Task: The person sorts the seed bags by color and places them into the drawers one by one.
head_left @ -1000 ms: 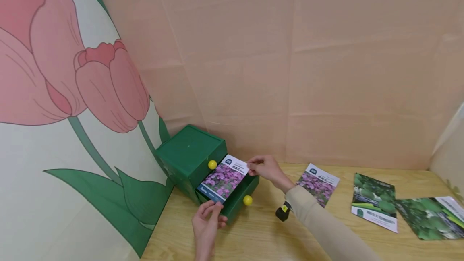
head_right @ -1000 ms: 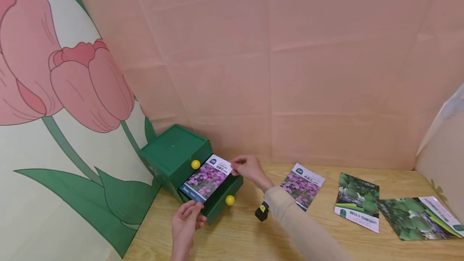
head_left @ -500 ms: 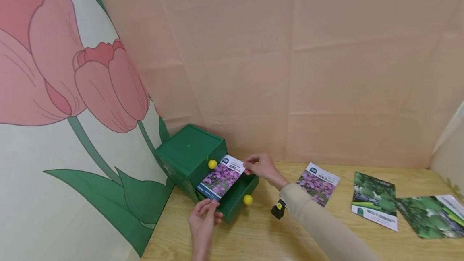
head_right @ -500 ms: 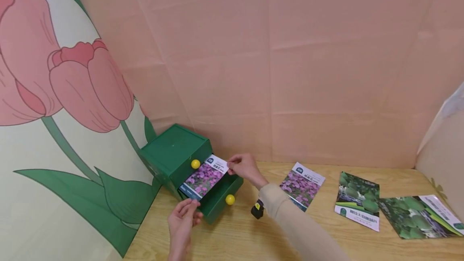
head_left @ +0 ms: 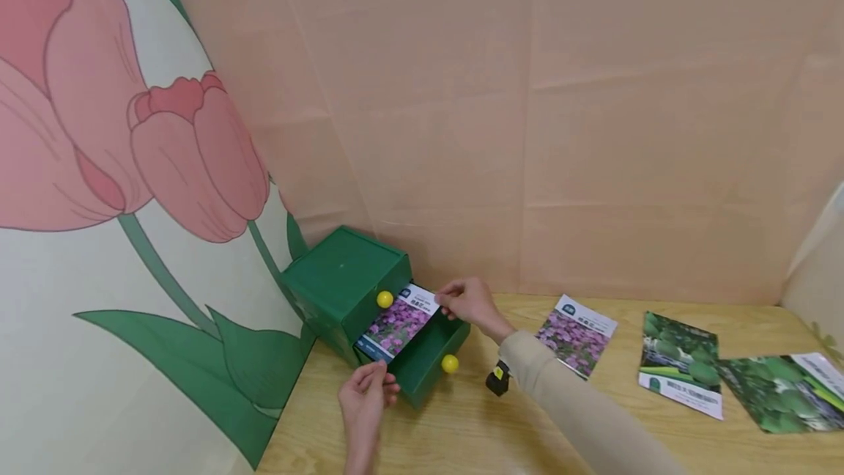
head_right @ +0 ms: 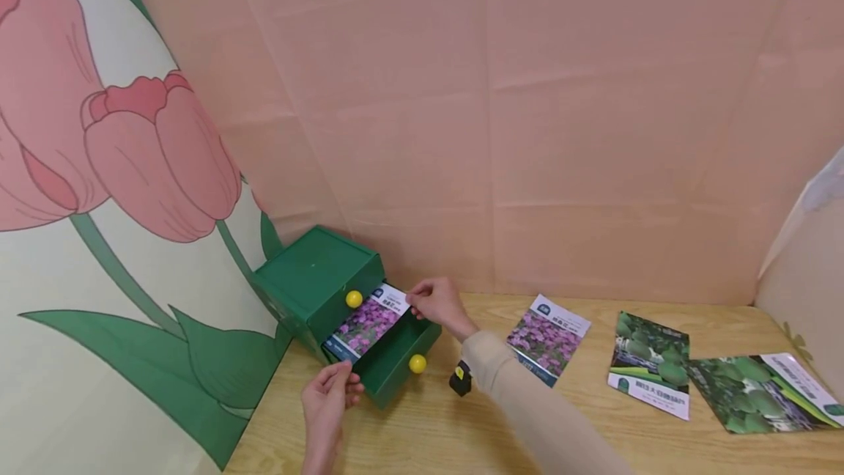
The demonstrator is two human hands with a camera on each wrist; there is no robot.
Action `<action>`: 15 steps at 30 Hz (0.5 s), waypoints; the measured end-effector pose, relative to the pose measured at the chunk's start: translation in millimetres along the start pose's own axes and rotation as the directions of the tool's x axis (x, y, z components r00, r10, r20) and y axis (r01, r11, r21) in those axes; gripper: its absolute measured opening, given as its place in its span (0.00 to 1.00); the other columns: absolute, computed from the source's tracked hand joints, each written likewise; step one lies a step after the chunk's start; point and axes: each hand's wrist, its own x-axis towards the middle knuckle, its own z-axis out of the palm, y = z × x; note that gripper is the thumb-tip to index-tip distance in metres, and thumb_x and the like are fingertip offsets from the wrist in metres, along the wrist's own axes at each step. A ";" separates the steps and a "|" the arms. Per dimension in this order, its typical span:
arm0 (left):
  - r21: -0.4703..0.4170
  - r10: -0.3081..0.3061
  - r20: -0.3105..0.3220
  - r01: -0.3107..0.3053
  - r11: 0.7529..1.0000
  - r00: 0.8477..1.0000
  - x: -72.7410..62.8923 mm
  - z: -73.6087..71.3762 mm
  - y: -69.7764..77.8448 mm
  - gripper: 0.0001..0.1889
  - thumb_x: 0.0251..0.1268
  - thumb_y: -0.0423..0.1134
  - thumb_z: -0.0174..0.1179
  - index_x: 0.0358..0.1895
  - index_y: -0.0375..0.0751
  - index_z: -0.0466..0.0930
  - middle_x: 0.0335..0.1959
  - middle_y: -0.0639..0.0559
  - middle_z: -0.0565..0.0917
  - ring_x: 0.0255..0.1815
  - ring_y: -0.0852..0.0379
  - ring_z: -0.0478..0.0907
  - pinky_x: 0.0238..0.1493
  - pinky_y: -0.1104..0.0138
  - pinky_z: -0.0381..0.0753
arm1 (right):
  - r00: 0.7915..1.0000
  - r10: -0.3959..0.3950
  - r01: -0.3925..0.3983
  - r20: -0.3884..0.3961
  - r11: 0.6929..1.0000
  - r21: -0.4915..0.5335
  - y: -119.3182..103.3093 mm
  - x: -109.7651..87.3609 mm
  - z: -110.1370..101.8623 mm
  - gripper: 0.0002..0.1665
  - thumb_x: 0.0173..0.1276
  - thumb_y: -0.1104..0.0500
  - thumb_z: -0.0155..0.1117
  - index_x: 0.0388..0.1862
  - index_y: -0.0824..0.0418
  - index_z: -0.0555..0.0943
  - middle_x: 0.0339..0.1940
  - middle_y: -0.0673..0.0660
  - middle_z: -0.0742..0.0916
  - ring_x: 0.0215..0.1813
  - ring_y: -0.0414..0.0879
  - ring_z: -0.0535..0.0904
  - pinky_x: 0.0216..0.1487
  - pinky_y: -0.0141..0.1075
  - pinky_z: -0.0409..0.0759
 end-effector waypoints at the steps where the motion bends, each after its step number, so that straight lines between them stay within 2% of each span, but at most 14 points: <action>1: 0.006 0.003 -0.003 -0.003 1.000 1.000 0.8 -0.2 -0.3 0.12 0.77 0.37 0.65 0.47 0.26 0.84 0.26 0.49 0.88 0.22 0.59 0.85 0.21 0.72 0.84 | 1.000 0.000 0.000 -0.006 1.000 -0.011 -0.4 -0.1 1.0 0.06 0.72 0.63 0.74 0.42 0.67 0.91 0.28 0.58 0.90 0.27 0.44 0.85 0.29 0.34 0.90; 10: 0.041 0.023 -0.029 -0.022 0.999 0.999 5.7 -0.2 -2.0 0.12 0.77 0.36 0.65 0.48 0.25 0.85 0.24 0.48 0.87 0.21 0.57 0.85 0.19 0.71 0.83 | 0.999 -0.025 0.020 -0.043 0.995 -0.097 -1.7 -1.8 6.6 0.07 0.73 0.60 0.74 0.37 0.64 0.91 0.30 0.64 0.90 0.24 0.47 0.82 0.23 0.33 0.85; 15: 0.057 0.045 -0.038 -0.043 0.997 0.998 5.7 0.6 -0.7 0.12 0.77 0.37 0.65 0.45 0.25 0.86 0.23 0.48 0.87 0.21 0.57 0.85 0.19 0.71 0.83 | 0.996 -0.026 0.015 -0.080 0.991 -0.133 -2.1 -1.6 10.1 0.07 0.71 0.59 0.76 0.35 0.63 0.90 0.28 0.58 0.88 0.20 0.44 0.78 0.20 0.33 0.81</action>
